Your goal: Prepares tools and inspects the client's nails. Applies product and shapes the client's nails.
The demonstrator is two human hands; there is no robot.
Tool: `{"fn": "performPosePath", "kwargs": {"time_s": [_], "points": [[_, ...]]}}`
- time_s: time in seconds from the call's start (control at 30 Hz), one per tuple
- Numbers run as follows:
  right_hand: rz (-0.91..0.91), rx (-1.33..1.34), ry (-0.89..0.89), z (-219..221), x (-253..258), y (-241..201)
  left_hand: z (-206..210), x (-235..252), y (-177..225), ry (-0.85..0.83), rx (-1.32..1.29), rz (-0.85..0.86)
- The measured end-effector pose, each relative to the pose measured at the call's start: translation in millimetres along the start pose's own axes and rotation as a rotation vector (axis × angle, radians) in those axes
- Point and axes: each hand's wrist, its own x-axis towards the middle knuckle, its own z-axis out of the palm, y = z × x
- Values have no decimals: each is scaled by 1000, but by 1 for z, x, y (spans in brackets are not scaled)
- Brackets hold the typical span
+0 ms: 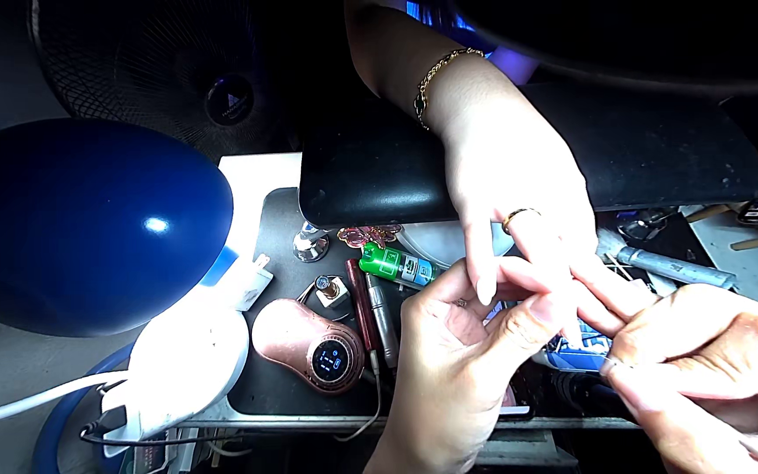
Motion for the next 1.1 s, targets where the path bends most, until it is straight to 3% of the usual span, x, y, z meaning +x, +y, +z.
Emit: {"fn": "performPosePath", "kwargs": {"time_s": [1.1], "points": [[24,165,21,0,1,7,0,0,2,-3,7,-5]]}}
